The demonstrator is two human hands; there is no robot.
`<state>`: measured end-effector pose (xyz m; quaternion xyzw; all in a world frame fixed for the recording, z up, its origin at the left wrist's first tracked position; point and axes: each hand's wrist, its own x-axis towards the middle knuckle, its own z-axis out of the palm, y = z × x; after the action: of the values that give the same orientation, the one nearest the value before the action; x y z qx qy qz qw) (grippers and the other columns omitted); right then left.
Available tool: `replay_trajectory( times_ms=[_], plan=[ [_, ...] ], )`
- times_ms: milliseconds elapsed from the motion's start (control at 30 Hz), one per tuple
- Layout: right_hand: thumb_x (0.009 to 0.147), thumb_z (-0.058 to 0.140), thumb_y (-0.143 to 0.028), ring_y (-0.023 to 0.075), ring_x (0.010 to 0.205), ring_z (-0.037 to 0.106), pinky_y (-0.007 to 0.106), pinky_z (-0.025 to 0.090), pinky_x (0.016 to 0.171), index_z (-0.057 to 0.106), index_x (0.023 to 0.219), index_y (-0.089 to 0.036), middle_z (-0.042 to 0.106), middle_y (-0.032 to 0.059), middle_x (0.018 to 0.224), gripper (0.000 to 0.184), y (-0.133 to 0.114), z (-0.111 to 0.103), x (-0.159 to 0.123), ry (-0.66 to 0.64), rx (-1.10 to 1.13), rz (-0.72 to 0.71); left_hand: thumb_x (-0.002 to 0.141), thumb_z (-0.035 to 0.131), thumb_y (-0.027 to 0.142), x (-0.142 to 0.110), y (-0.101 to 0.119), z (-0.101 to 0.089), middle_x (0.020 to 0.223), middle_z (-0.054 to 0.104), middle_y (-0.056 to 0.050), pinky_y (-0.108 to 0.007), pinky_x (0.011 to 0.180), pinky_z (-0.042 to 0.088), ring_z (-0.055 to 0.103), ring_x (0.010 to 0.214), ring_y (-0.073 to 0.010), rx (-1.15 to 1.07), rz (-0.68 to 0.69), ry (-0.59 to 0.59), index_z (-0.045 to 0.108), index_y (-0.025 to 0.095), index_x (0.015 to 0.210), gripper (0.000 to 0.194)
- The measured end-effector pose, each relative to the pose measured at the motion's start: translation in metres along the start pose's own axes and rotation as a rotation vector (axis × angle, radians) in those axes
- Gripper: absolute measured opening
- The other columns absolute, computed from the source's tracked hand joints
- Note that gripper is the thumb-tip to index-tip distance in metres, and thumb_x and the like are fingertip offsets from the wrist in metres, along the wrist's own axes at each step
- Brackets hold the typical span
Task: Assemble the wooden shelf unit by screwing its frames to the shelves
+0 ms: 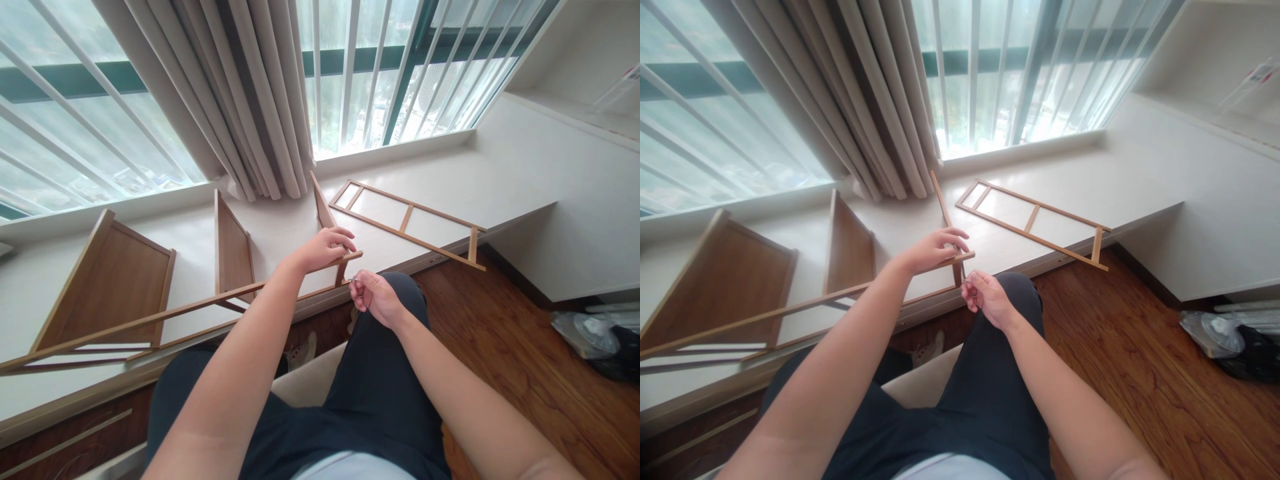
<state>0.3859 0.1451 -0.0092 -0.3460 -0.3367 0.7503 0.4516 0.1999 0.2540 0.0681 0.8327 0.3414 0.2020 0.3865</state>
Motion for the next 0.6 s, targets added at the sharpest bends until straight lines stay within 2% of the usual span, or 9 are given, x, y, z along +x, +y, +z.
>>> replay_trajectory(
  times_ms=[133, 300, 600],
  plan=[
    [0.082, 0.079, -0.051, 0.0083, 0.053, 0.050, 0.019, 0.040, 0.043, 0.052, 0.075, -0.018, 0.061, -0.0009, 0.072, 0.043, 0.000, 0.002, 0.000, -0.011, -0.028, 0.025, 0.084, 0.050, 0.019, 0.000, -0.001, 0.000, 0.138, 0.062, -0.004, -0.036, 0.115, 0.044, 0.058, 0.126, -0.0224, 0.009, 0.002, 0.000, 0.080, 0.021, 0.100, 0.034],
    [0.082, 0.078, -0.050, 0.0145, 0.073, 0.064, 0.027, 0.056, 0.061, 0.063, 0.080, -0.016, 0.069, 0.0058, 0.088, 0.037, 0.007, 0.001, 0.006, 0.050, -0.172, -0.023, 0.084, 0.049, 0.019, 0.000, 0.000, 0.000, 0.138, 0.062, -0.004, -0.036, 0.114, 0.044, 0.059, 0.124, -0.0218, 0.017, -0.003, -0.001, 0.080, 0.021, 0.100, 0.034],
    [0.083, 0.075, -0.051, 0.0128, 0.066, 0.061, 0.025, 0.051, 0.059, 0.064, 0.076, -0.016, 0.067, 0.0042, 0.079, 0.038, 0.011, -0.002, 0.005, 0.092, -0.277, -0.023, 0.083, 0.049, 0.019, 0.001, 0.000, 0.002, 0.136, 0.063, -0.004, -0.036, 0.117, 0.042, 0.059, 0.125, -0.0223, 0.013, 0.007, 0.012, 0.080, 0.021, 0.097, 0.034]
  ],
)
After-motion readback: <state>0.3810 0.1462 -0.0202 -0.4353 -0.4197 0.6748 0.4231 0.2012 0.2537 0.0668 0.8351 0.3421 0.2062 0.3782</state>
